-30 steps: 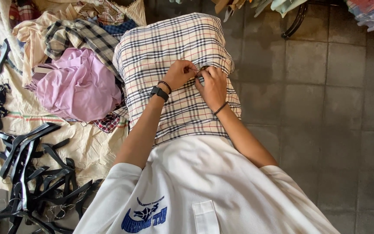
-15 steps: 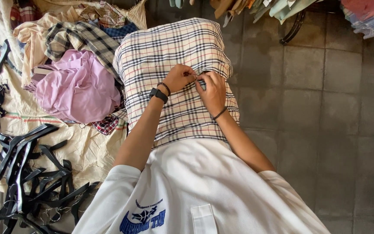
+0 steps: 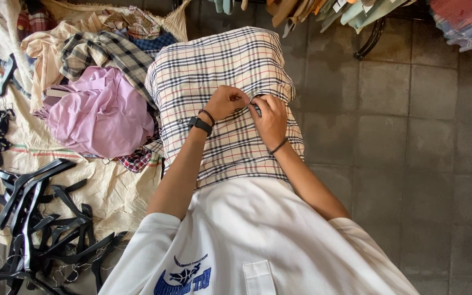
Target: The person sits on the floor and folds a plaid shirt by hand, smoothing the fabric and aligning the edges. They then place the folded shirt onto a black hanger and hang it on a nearby clothing rack.
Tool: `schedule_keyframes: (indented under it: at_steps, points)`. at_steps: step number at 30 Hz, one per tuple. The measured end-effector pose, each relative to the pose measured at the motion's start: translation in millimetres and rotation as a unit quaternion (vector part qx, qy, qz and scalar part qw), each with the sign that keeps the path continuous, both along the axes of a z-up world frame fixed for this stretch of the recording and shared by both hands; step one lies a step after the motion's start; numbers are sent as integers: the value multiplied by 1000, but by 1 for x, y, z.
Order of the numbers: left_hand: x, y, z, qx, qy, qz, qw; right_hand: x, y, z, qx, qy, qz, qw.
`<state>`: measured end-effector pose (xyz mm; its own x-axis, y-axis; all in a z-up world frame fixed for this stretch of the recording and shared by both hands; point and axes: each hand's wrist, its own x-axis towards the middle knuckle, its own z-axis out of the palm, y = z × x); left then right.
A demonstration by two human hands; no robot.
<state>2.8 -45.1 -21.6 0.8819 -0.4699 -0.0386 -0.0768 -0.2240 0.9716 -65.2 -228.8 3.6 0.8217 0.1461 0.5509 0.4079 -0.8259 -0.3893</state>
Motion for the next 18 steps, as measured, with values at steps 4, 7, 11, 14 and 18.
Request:
schedule_keyframes:
  at_steps: [4, 7, 11, 14, 18]
  points:
    - [3, -1, -5, 6, 25, 7, 1000, -1, 1, 7, 16, 3, -1, 1000]
    - [2, -1, -6, 6, 35, 9, 999, 0, 3, 10, 16, -19, 5, 1000]
    - [3, 1, -11, 0, 38, 6, 999, 0, 1, 9, 4, -33, 18, 999]
    - [-2, -2, -3, -4, 42, 28, 999, 3, -1, 2, 7, -26, 19, 999]
    - [-8, -3, -8, -15, 41, 41, 998, 3, -3, -9, -1, -21, 14, 1000]
